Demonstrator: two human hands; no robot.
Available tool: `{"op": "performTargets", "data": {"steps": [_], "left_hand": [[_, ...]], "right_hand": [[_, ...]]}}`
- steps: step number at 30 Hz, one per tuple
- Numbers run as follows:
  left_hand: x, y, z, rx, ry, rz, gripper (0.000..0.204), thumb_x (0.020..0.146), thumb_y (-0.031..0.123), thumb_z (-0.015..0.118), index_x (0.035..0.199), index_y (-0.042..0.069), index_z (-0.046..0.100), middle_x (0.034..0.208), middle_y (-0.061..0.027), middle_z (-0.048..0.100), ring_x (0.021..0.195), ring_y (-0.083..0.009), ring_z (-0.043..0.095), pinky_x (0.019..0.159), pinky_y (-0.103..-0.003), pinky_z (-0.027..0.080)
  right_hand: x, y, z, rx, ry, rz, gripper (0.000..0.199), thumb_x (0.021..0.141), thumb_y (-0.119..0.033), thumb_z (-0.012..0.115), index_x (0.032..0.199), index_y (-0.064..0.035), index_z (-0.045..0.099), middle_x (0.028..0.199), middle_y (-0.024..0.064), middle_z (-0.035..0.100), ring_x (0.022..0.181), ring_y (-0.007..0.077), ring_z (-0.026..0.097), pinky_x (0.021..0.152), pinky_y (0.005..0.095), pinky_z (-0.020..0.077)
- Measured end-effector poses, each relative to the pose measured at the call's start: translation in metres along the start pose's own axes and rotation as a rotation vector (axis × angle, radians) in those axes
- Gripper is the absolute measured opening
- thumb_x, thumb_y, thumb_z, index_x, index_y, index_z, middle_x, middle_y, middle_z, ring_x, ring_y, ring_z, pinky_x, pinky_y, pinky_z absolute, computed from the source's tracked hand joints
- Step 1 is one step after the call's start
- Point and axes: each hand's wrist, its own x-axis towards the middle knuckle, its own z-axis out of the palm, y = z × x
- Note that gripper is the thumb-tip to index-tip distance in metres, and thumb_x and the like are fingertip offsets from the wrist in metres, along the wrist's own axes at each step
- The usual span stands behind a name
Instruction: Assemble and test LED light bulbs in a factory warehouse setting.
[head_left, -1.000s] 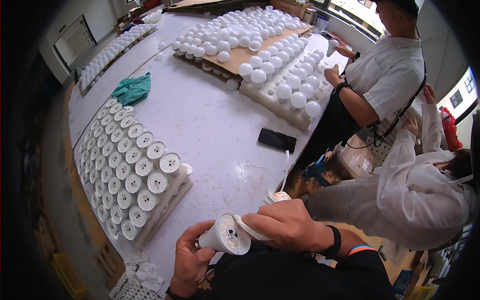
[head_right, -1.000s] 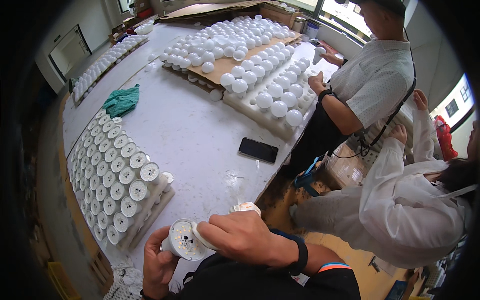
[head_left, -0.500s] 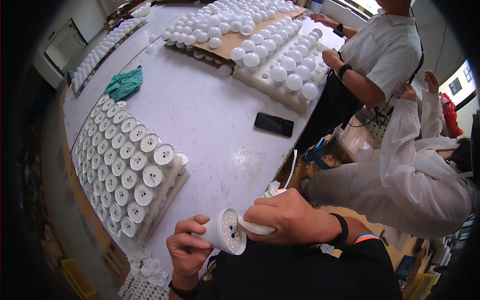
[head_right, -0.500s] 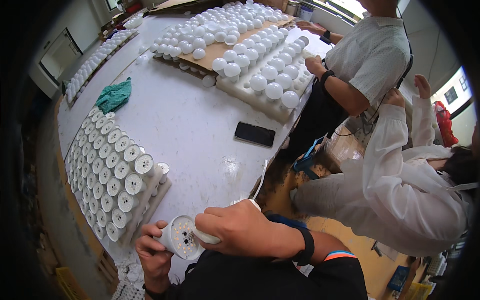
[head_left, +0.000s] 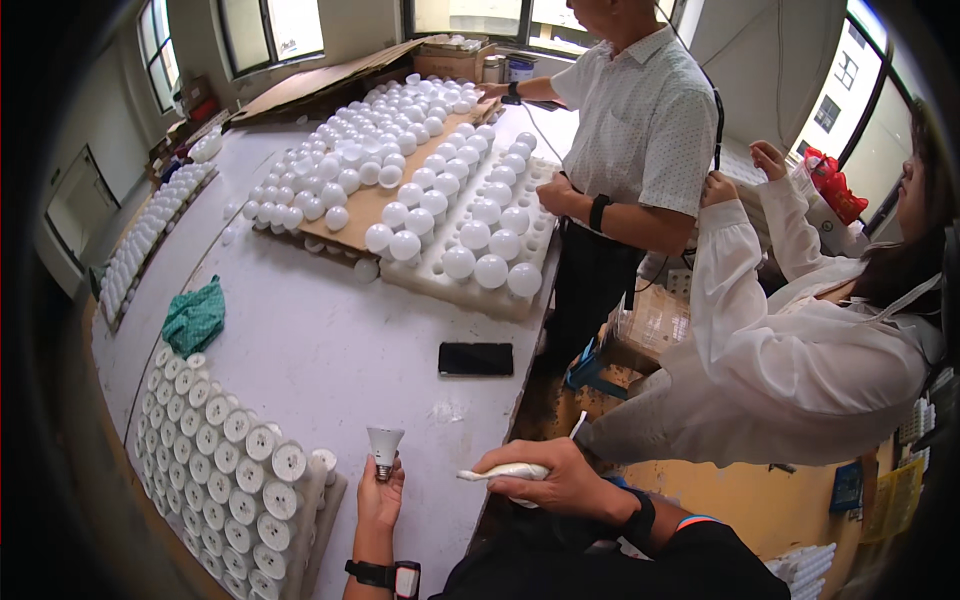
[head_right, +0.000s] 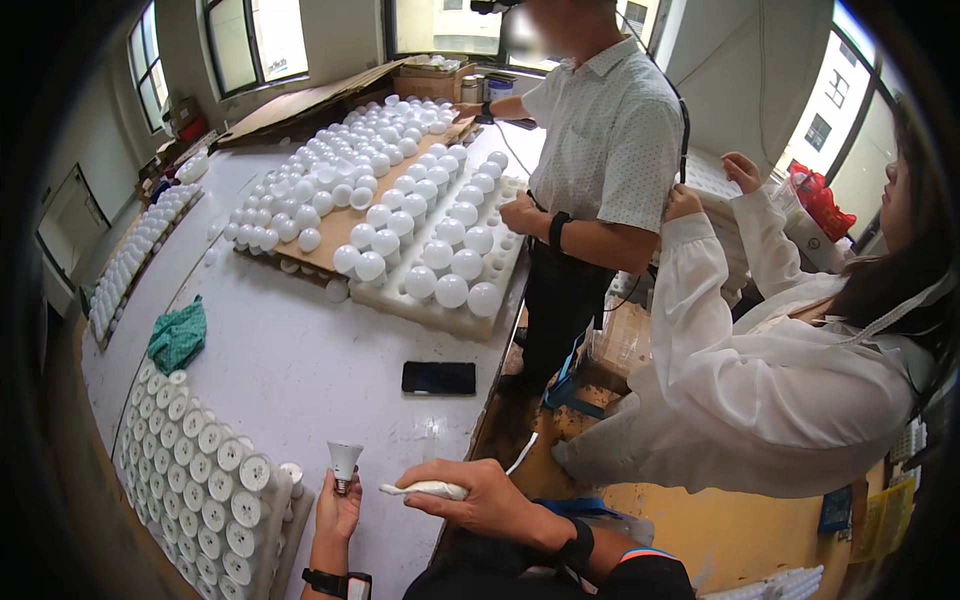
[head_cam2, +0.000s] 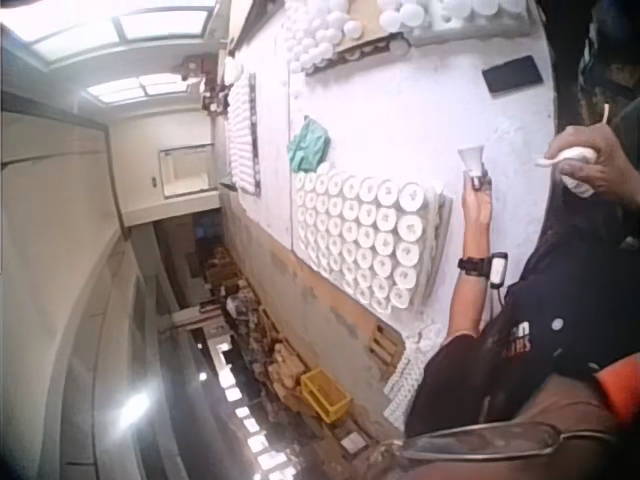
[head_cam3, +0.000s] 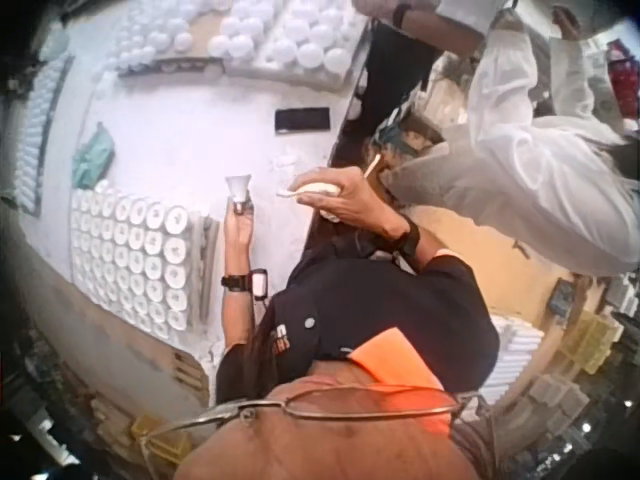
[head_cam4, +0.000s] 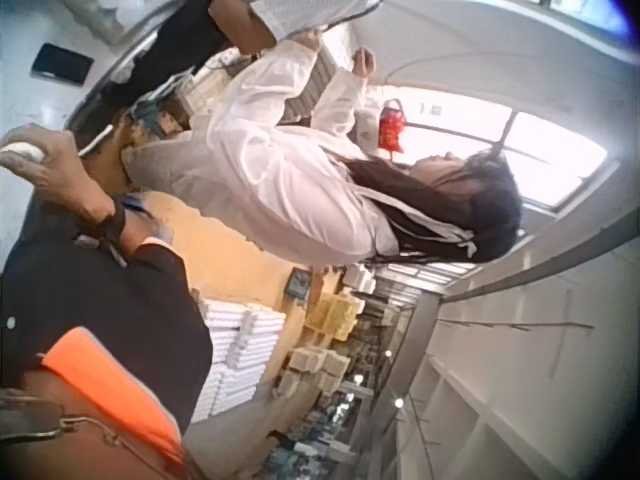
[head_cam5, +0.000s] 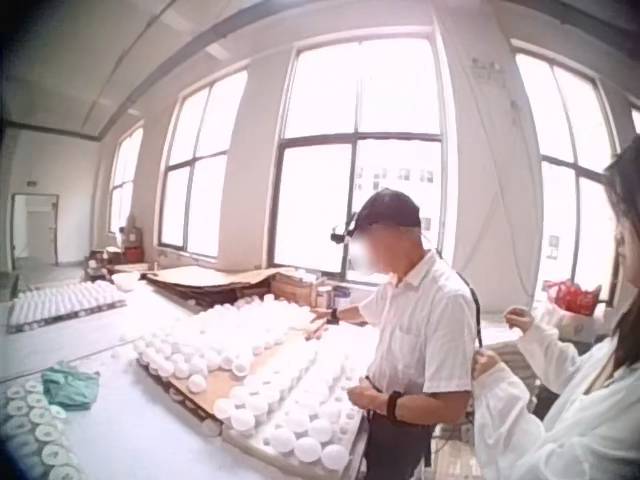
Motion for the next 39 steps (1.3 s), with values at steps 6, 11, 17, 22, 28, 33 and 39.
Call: {"op": "performTargets", "data": {"steps": [6,11,17,22,28,33,39], "left_hand": [[0.132,-0.017,0.004,0.252,0.152,0.051,0.026,0.087,0.023,0.052,0.107,0.006,0.047,0.085,-0.0061,0.054,0.075,-0.0167,0.056,0.065,-0.029,0.048],[0.185,-0.025,0.053,0.601,0.091,0.34,0.049,0.086,0.012,0.049,0.131,0.008,0.03,0.102,-0.007,0.052,0.083,-0.0172,0.054,0.069,-0.029,0.047],[0.127,-0.023,0.053,0.796,0.116,0.147,0.04,0.084,0.013,0.05,0.123,0.006,0.04,0.103,-0.0091,0.053,0.079,-0.0187,0.057,0.062,-0.026,0.047],[0.023,-0.004,0.038,0.805,0.176,0.151,0.025,0.091,0.02,0.043,0.103,-0.002,0.047,0.097,-0.0171,0.056,0.08,-0.0233,0.059,0.066,-0.031,0.051],[-0.048,0.018,0.016,0.852,0.373,0.325,0.029,0.087,0.017,0.048,0.111,0.001,0.049,0.092,-0.0094,0.057,0.07,-0.0141,0.057,0.062,-0.025,0.048],[-0.104,0.024,-0.001,0.76,0.365,0.412,0.024,0.089,0.018,0.048,0.1,-0.001,0.056,0.079,-0.0083,0.06,0.067,-0.0123,0.058,0.062,-0.025,0.048],[-0.162,0.024,-0.043,0.673,0.646,0.561,0.023,0.088,0.019,0.049,0.086,-0.002,0.058,0.076,-0.0078,0.06,0.061,-0.0123,0.057,0.058,-0.024,0.048]], "right_hand": [[0.006,0.014,-0.043,-0.014,0.118,-0.05,0.024,0.077,-0.015,0.066,0.098,-0.0046,0.063,0.09,0.0063,0.065,0.08,0.0129,0.061,0.07,0.0237,0.0477],[0.017,0.026,-0.065,0.006,0.171,-0.061,0.024,0.078,-0.014,0.065,0.101,-0.0053,0.063,0.096,0.0064,0.064,0.085,0.0157,0.062,0.073,0.0253,0.048],[0.036,0.031,-0.084,0.226,0.094,0.028,0.023,0.08,-0.015,0.063,0.101,-0.0052,0.063,0.095,0.0057,0.064,0.08,0.01,0.058,0.071,0.0216,0.0443],[0.042,0.031,-0.104,0.538,0.269,-0.026,0.037,0.075,-0.03,0.068,0.096,-0.0008,0.063,0.079,0.0069,0.062,0.067,0.0099,0.054,0.059,0.0222,0.0427],[0.038,0.026,-0.126,0.634,0.478,-0.444,0.038,0.086,-0.038,0.051,0.101,-0.0036,0.047,0.054,-0.0012,0.04,0.04,0.0064,0.032,0.035,0.022,0.0247],[0.042,0.011,-0.127,0.742,0.423,-0.679,0.028,0.087,-0.028,0.053,0.097,-0.0043,0.043,0.054,-0.0016,0.034,0.032,0.0029,0.023,0.029,0.0164,0.0167],[0.022,0.024,-0.065,0.524,1.009,-0.171,0.037,0.087,-0.038,0.049,0.109,-0.0083,0.045,0.057,-0.0054,0.036,0.039,0.0003,0.019,0.036,0.0148,0.0196]]}}
